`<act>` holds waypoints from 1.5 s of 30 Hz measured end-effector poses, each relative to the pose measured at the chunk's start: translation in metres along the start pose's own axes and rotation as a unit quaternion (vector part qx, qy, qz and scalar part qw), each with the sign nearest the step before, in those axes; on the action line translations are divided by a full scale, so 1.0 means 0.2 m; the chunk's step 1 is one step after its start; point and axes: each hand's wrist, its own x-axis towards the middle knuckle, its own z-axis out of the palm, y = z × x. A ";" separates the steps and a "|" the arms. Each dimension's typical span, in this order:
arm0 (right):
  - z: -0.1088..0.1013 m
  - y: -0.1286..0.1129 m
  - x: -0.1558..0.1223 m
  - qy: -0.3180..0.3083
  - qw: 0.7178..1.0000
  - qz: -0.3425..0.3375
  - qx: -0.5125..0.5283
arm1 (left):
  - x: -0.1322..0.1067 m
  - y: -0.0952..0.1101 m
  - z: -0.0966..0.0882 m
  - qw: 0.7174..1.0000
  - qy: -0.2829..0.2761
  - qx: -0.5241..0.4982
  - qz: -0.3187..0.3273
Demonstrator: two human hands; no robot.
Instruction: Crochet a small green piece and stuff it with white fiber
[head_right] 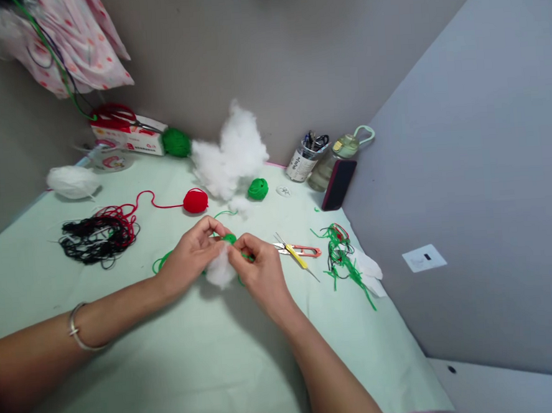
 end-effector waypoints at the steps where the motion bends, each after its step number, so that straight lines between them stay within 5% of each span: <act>1: 0.00 0.01 0.01 0.014 1.000 -0.002 0.001 | 0.00 0.01 0.00 1.000 -0.008 -0.001 -0.003; 5: -0.04 0.02 0.03 0.041 0.999 -0.003 -0.006 | -0.01 0.04 -0.02 0.998 -0.055 -0.019 -0.029; 8: -0.06 0.00 0.03 0.002 1.000 -0.005 -0.004 | 0.00 0.04 -0.04 0.996 -0.074 -0.023 -0.048; 14: -0.04 -0.02 -0.03 -0.085 0.996 -0.015 -0.026 | 0.03 0.01 -0.03 0.998 -0.026 -0.002 -0.056; 20: 0.00 0.03 -0.02 -0.061 0.998 0.006 -0.010 | 0.02 0.01 -0.01 0.998 0.015 -0.004 -0.067; 30: -0.08 0.04 0.05 -0.017 1.000 0.026 0.003 | 0.03 0.06 -0.06 0.993 -0.109 -0.042 -0.027; 38: -0.01 0.00 -0.04 -0.036 0.996 -0.022 -0.077 | 0.02 -0.02 -0.02 1.000 -0.020 0.018 -0.002; 45: 0.00 0.02 0.02 -0.019 0.997 0.036 0.070 | -0.02 -0.03 -0.02 0.998 0.000 0.039 0.055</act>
